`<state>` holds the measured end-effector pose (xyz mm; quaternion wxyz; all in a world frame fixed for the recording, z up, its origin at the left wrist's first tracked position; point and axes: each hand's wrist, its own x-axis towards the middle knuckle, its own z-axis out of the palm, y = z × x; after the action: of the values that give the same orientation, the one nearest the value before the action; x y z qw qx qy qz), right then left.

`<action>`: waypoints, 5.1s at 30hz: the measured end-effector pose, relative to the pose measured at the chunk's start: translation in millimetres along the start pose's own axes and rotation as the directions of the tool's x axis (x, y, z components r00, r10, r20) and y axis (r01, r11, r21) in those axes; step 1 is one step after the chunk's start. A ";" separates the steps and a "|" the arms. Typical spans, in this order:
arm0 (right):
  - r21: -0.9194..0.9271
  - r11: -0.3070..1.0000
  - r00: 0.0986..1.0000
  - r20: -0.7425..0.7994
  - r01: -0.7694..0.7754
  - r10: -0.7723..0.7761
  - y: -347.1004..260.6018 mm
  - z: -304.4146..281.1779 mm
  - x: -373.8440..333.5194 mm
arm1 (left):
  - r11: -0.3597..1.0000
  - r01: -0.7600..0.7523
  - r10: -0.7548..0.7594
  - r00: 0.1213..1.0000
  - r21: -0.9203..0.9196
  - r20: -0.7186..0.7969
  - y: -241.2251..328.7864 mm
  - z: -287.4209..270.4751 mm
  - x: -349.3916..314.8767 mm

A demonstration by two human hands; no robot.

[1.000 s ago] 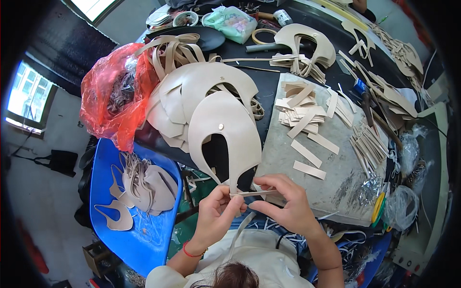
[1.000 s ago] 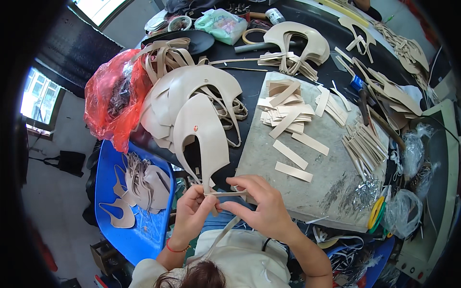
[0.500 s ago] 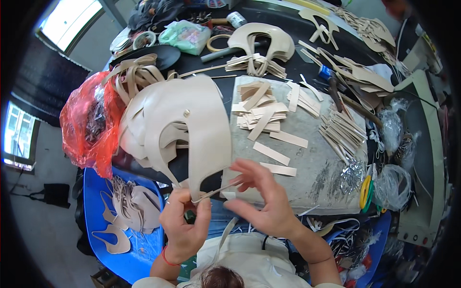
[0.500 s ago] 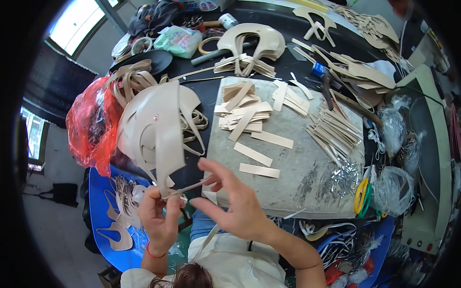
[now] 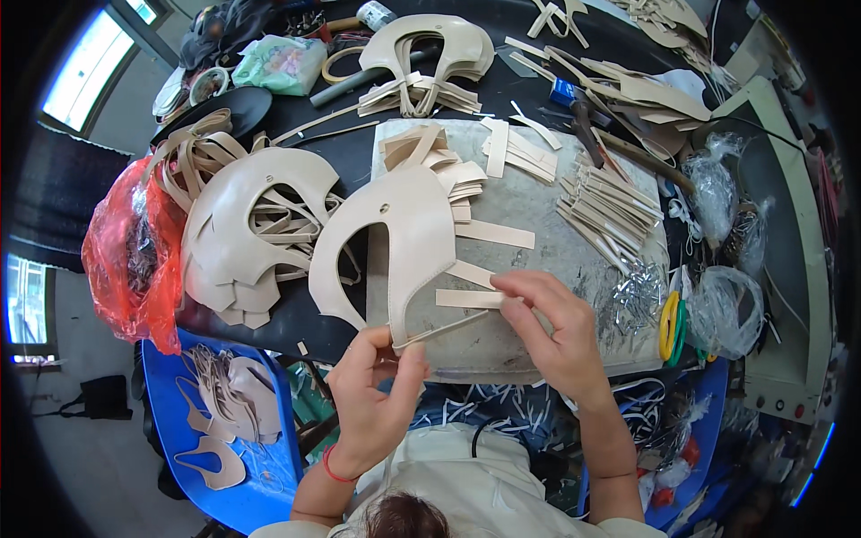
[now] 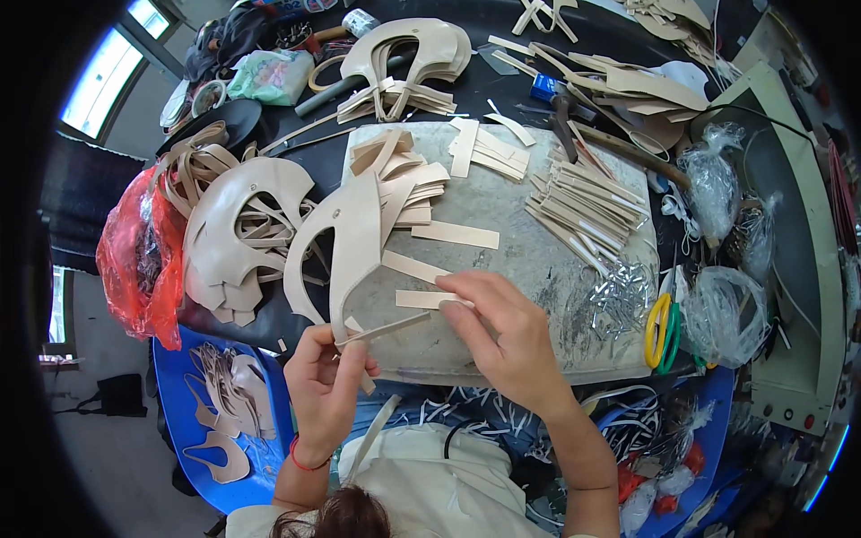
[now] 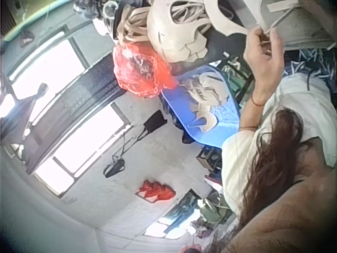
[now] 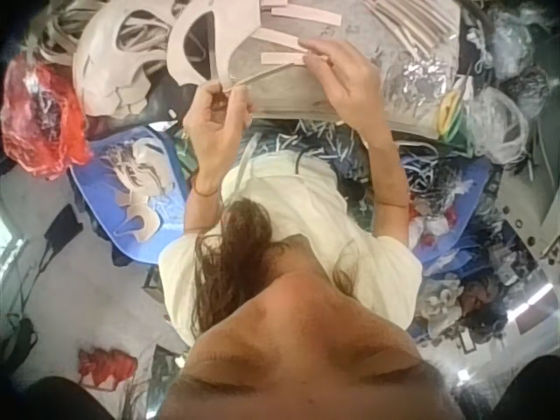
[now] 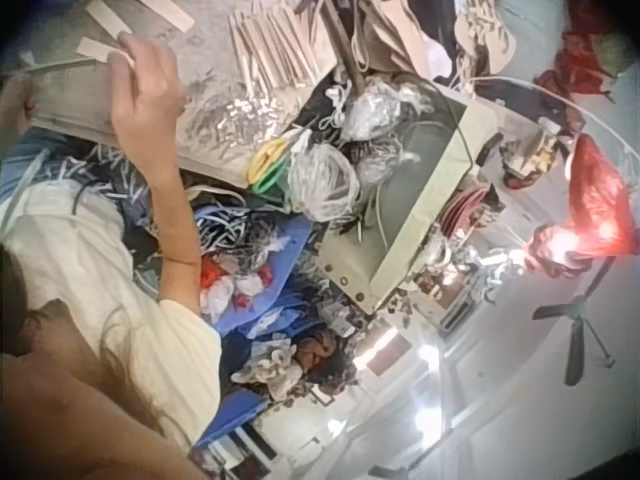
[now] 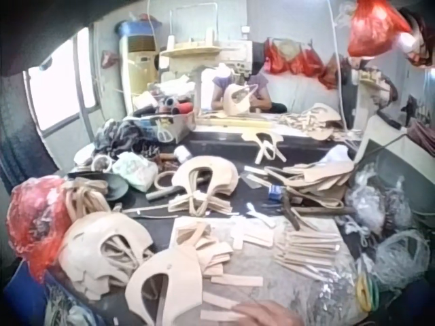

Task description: The person assembles beige shoe components by hand, repeatedly picking up small rectangular strips and attaching them to the edges of larger curved shoe parts. The person handles the parts one at a time, aligning the strips and placing them onto the main body of the shoe component.

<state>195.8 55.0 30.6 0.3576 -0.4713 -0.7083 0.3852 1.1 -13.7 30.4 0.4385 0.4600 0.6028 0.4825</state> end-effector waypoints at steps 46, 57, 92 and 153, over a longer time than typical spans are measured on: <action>-0.192 0.920 0.939 -0.031 -0.341 0.342 10.3 -20.3 -13.4 | 0.947 -0.077 0.047 0.994 0.312 0.103 -17.1 23.8 1.1; 0.334 0.894 0.847 0.524 -0.298 0.087 -3.5 27.8 -2.1 | 0.999 -0.041 0.042 0.984 -0.009 0.171 -16.1 -14.9 -14.9; 0.142 0.953 0.953 -0.107 -0.266 0.282 29.3 -51.4 -36.1 | 0.398 -0.500 0.677 0.726 0.769 0.122 0.0 61.2 301.3; -0.274 0.905 0.939 -0.015 0.327 -0.344 -4.5 13.0 -30.1 | 0.992 0.051 -0.026 0.975 -0.111 0.219 -11.2 37.0 2.5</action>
<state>191.8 22.7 24.4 0.3737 -0.3983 -0.8125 0.2038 35.1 -5.9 13.6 0.5369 0.4718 0.5311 0.4551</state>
